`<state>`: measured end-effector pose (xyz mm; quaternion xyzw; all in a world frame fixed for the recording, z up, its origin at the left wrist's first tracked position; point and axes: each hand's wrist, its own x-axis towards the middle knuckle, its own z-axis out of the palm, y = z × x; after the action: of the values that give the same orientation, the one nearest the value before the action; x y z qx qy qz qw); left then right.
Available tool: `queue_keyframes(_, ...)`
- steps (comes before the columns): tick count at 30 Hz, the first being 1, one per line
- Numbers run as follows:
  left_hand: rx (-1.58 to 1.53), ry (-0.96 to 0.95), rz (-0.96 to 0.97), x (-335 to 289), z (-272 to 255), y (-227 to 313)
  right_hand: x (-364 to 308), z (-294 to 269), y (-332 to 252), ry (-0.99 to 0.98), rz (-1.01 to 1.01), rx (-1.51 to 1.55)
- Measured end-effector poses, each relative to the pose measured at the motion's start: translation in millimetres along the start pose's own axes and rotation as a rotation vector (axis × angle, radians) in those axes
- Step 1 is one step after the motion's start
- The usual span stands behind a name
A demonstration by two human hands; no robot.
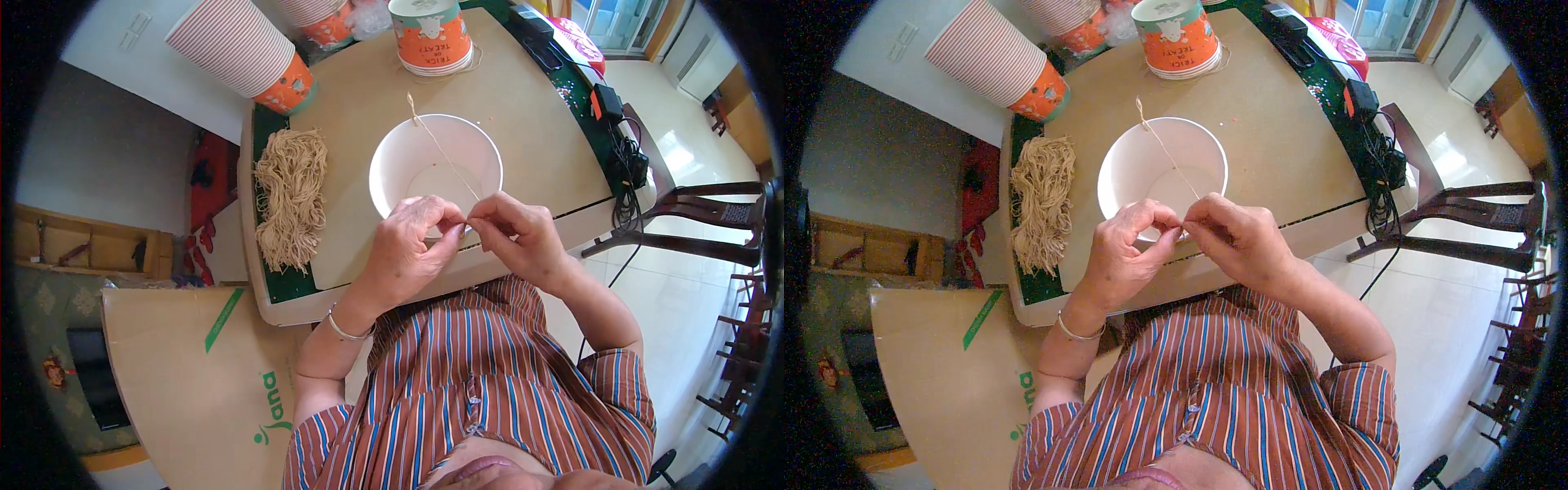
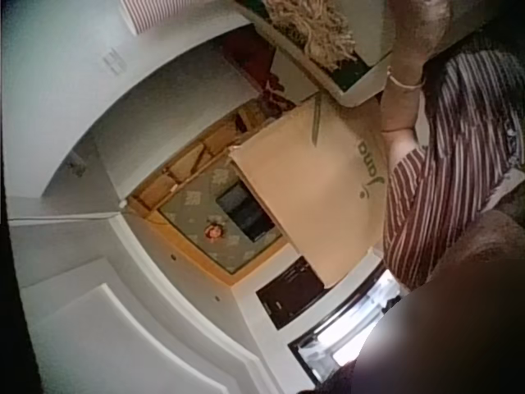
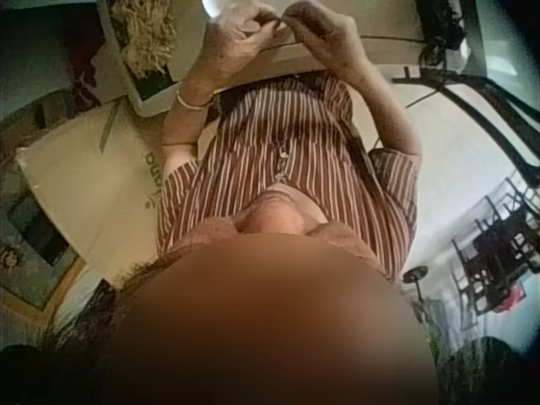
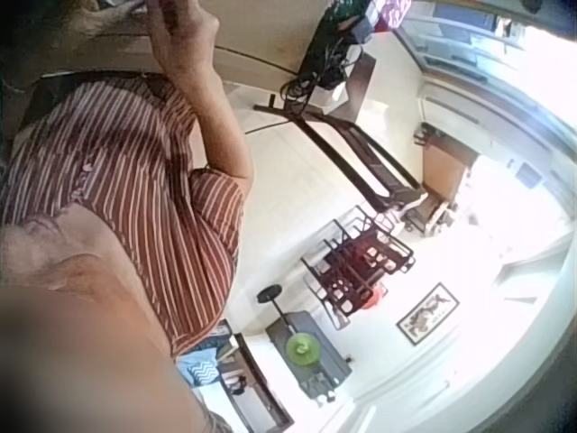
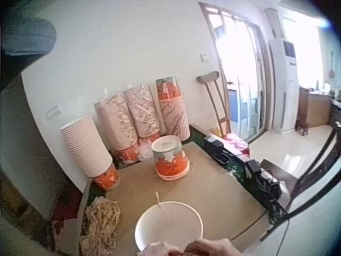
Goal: Tying strings onto paper cups to create handles or decorative elements.
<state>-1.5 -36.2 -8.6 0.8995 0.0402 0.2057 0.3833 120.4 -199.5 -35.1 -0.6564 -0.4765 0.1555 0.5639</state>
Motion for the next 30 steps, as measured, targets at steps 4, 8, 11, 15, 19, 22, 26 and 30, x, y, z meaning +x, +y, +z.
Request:
queue_keyframes(4, 0.0, 0.008, 0.004, -0.2, 0.2, 0.4, 0.6, -0.6, -1.5, -0.01, -0.021, -0.058)
queue_keyframes(8, -0.005, 0.019, 0.008, -0.2, 0.3, 0.7, -0.8, 2.1, -0.7, 0.05, -0.009, -0.043)
queue_keyframes(11, 0.007, 0.016, 0.015, -0.2, -0.8, 1.6, -1.4, 1.7, -1.3, 0.053, 0.013, -0.029)
queue_keyframes(15, -0.002, 0.016, 0.0, 0.5, -2.1, 5.2, -0.7, 0.3, -4.0, 0.036, 0.038, -0.02)
queue_keyframes(19, -0.023, 0.027, 0.024, 2.0, -1.3, 6.5, -0.4, 0.7, -3.4, 0.032, 0.024, -0.052)
queue_keyframes(22, -0.038, 0.01, 0.049, 2.7, -2.3, 5.8, -0.5, 0.9, -4.8, 0.036, -0.034, -0.068)
queue_keyframes(26, -0.031, 0.008, 0.073, 1.9, -0.8, 0.9, 0.5, -1.3, -9.8, 0.029, -0.098, -0.139)
queue_keyframes(30, -0.054, -0.001, 0.051, 1.3, -1.7, 1.9, 1.3, -1.8, -11.6, 0.035, -0.104, -0.149)
